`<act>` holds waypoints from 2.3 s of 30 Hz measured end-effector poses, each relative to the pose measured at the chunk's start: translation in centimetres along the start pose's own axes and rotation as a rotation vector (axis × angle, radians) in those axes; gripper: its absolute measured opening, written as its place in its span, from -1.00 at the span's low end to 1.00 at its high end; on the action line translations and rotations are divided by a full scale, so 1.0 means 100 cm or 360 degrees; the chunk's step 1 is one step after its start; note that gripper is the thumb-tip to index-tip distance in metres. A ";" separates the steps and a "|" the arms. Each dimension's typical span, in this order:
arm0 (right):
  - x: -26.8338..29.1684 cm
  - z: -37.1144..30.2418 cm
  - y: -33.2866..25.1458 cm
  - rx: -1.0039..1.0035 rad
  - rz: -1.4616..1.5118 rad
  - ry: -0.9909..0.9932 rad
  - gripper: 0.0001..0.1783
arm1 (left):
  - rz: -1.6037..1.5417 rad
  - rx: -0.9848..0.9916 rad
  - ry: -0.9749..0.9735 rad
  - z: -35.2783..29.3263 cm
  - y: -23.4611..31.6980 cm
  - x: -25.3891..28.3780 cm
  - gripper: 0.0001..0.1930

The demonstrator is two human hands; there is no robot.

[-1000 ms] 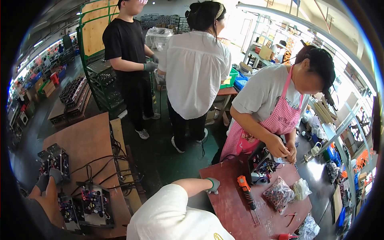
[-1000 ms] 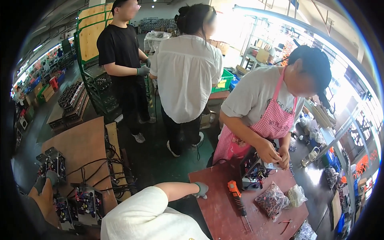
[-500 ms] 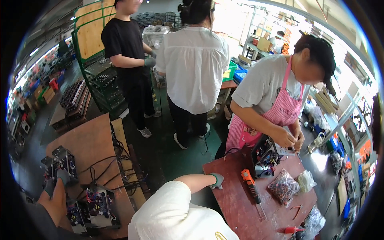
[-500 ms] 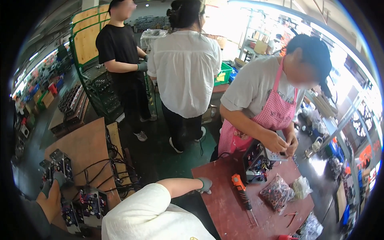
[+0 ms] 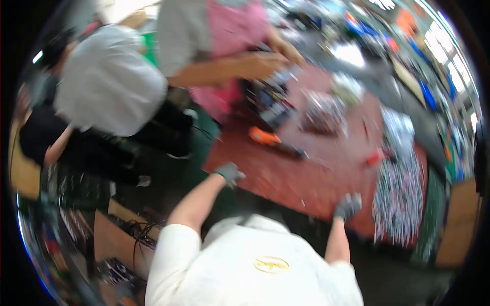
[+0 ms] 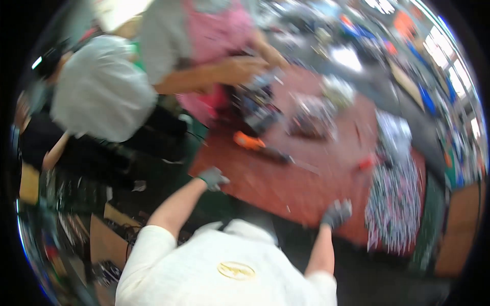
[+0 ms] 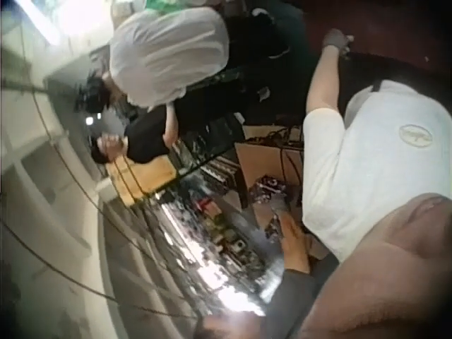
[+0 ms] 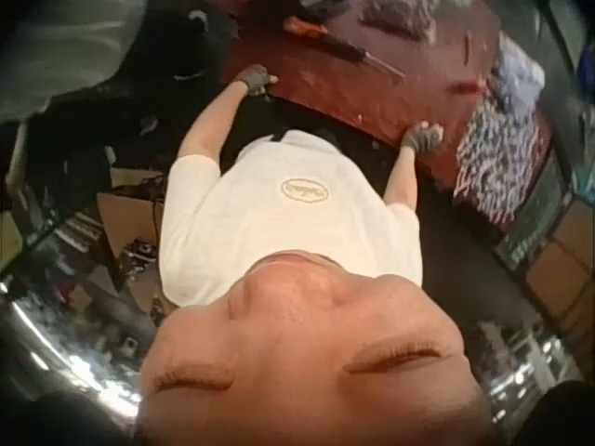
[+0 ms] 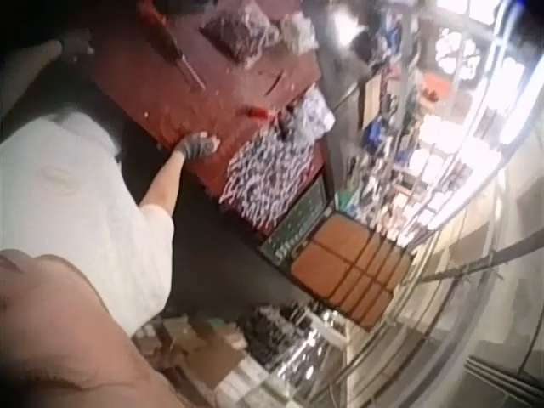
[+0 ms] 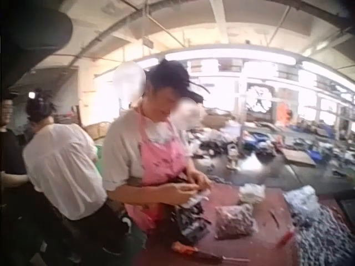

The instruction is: Assemble an electronic component by connecting wires and applying adhesive sealant inside the chassis.

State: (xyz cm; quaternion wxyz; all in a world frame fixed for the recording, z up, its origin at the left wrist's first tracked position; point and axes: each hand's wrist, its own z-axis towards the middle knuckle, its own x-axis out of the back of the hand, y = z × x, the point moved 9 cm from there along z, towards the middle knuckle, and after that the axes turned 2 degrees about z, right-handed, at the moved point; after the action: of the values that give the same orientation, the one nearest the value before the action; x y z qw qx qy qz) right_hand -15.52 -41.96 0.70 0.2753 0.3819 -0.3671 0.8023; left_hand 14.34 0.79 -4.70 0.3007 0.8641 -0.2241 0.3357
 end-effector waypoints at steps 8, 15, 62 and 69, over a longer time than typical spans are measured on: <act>-0.015 -0.006 0.014 -0.0116 -0.0378 0.0062 -0.58 | -0.0908 0.0786 -0.0039 -0.002 -0.016 0.003 -0.64; -0.005 -0.014 0.022 -0.0126 -0.0357 0.0057 -0.57 | -0.0886 0.0833 -0.0027 -0.012 -0.006 -0.002 -0.66; -0.021 0.017 -0.065 0.0331 0.0172 -0.0080 -0.53 | -0.1116 0.1083 0.0173 -0.023 -0.010 -0.005 -0.73; -0.046 0.046 -0.163 0.0778 0.0560 -0.0296 -0.53 | -0.1084 0.1091 0.0503 -0.026 -0.006 -0.001 -0.72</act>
State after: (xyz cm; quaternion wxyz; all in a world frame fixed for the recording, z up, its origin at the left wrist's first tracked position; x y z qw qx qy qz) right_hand 0.69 -36.92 5.12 -0.0025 0.4389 -0.2475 0.8638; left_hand 13.42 2.98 -3.45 0.1225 0.8758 0.2417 0.3994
